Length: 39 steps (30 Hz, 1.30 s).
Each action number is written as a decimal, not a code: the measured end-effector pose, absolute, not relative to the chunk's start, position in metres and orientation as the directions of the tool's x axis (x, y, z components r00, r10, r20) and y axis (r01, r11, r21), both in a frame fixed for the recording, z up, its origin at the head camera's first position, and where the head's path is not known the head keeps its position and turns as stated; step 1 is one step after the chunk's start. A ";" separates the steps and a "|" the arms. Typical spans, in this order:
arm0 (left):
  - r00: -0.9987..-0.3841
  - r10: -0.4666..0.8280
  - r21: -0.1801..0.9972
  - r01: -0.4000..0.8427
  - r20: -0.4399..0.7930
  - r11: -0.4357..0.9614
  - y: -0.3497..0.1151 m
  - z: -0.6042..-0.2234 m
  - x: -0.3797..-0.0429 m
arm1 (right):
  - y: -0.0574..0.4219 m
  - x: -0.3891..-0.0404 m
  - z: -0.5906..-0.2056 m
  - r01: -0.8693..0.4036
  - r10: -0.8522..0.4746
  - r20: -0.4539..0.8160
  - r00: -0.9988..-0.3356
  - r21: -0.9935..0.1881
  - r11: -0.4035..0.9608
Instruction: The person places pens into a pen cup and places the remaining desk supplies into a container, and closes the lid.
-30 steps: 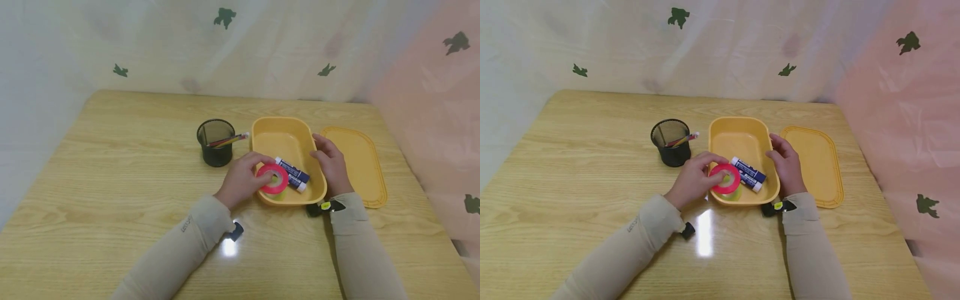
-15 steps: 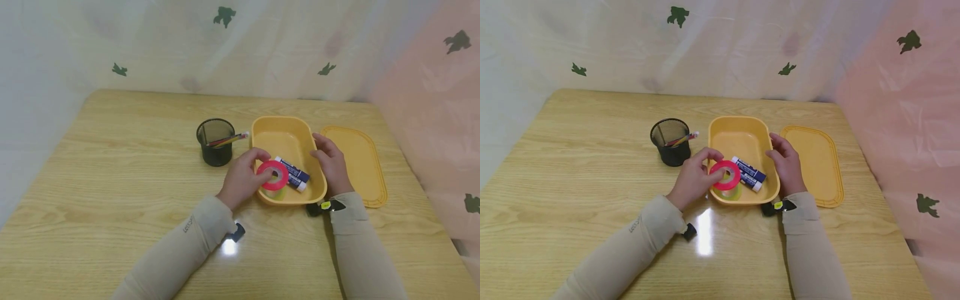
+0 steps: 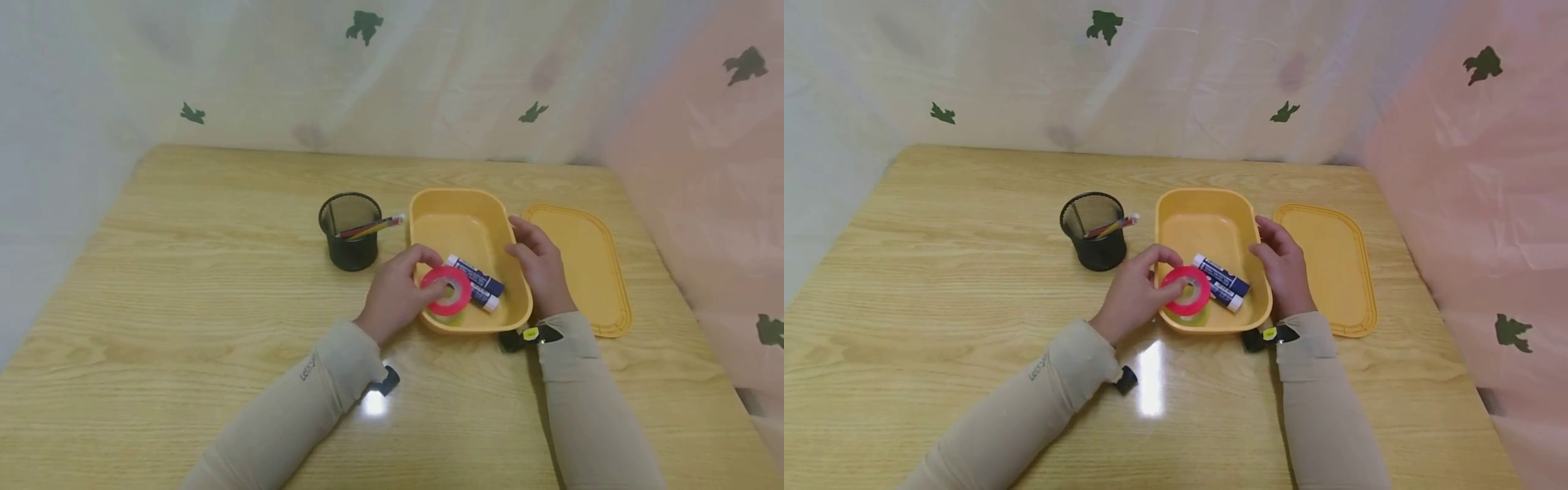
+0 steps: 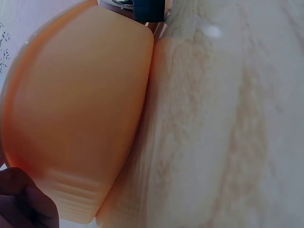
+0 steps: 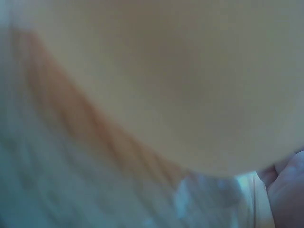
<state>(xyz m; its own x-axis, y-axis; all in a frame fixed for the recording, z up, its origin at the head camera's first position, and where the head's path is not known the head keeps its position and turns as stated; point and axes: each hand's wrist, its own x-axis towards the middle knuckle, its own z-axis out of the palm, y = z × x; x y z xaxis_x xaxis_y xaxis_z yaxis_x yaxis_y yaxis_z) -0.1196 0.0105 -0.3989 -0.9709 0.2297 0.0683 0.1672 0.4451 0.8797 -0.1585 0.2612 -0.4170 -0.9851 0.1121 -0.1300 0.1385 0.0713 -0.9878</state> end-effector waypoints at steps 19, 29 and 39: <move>-0.944 0.294 0.855 0.272 0.149 0.442 0.007 -0.400 -0.122 | 0.261 -0.159 -0.418 0.090 0.113 -0.083 -0.990 -0.994 0.056; -0.962 0.230 0.897 0.226 0.145 0.381 0.000 -0.401 -0.125 | 0.261 -0.158 -0.417 0.112 0.110 -0.103 -0.989 -0.990 0.084; -0.966 0.246 0.899 0.180 0.084 0.400 -0.007 -0.402 -0.133 | 0.260 -0.158 -0.416 0.126 0.112 -0.117 -0.987 -0.989 0.076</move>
